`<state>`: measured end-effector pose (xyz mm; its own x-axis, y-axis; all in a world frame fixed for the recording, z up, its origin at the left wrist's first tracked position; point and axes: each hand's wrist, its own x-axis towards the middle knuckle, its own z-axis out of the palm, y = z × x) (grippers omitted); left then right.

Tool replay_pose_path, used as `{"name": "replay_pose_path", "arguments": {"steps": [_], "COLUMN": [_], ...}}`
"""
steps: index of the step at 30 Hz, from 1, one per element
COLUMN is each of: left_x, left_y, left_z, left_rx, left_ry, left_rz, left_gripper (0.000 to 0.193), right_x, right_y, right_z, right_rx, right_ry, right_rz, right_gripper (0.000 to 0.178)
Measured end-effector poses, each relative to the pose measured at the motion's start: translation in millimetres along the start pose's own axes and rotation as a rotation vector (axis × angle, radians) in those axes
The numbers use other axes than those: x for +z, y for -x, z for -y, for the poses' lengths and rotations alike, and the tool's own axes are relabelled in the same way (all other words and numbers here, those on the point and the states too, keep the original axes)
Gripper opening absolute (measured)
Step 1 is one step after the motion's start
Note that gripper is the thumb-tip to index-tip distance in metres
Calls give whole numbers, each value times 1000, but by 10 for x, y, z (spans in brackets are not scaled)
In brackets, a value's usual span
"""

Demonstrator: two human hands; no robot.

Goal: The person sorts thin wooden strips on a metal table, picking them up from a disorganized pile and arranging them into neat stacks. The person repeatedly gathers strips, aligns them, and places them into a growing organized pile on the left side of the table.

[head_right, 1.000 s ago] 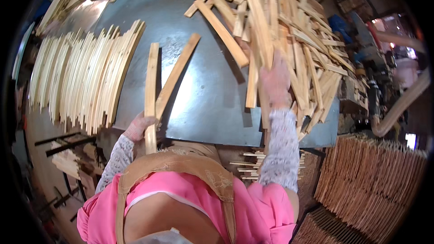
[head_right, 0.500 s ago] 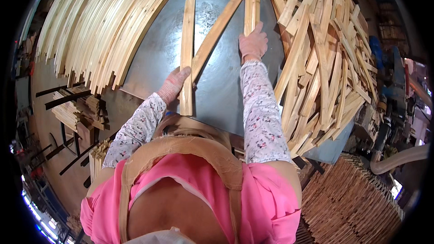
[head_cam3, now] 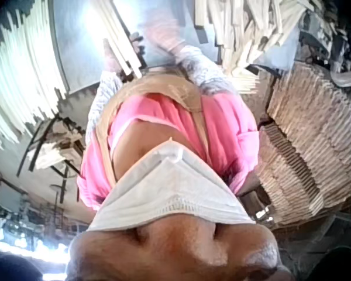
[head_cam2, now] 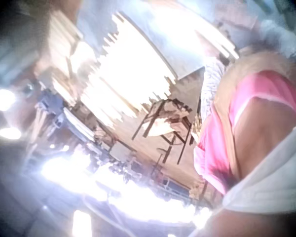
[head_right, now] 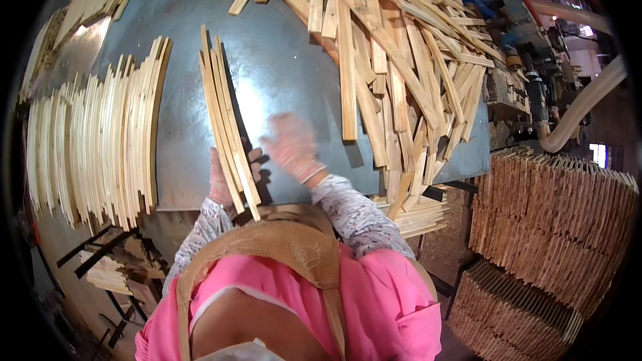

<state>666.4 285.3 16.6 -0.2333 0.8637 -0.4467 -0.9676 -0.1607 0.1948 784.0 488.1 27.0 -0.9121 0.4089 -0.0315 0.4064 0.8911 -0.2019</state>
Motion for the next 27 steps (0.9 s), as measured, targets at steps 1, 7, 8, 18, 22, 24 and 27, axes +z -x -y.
{"name": "replay_pose_path", "arguments": {"steps": [1, 7, 8, 18, 22, 24, 27], "left_x": [116, 121, 99, 86, 164, 218, 219], "left_y": [-1, -212, -228, -267, -355, -421, -437], "left_z": [-19, -263, -284, 11, -21, -54, -130], "left_rx": [-5, -64, -94, -153, -118, -109, -69], "left_ry": [6, -167, -183, 87, 8, 11, 18], "left_rz": [-78, 21, 58, 147, 97, 100, 136], "left_gripper": [97, 90, 89, 108, 107, 105, 109], "right_x": [-166, -397, -446, -750, -1022, -1002, -842], "right_y": [-41, -108, -75, -1472, -2208, -2293, -1709], "right_z": [-251, -1491, -1308, -907, -1767, -1985, -1458], "right_rx": [349, 705, 734, 325, 568, 704, 623], "right_ry": [95, -90, -201, -166, 104, 44, -291], "right_rz": [-170, -223, -174, -394, -293, -208, -254], "right_gripper": [99, 60, 57, 68, 74, 78, 71]}}
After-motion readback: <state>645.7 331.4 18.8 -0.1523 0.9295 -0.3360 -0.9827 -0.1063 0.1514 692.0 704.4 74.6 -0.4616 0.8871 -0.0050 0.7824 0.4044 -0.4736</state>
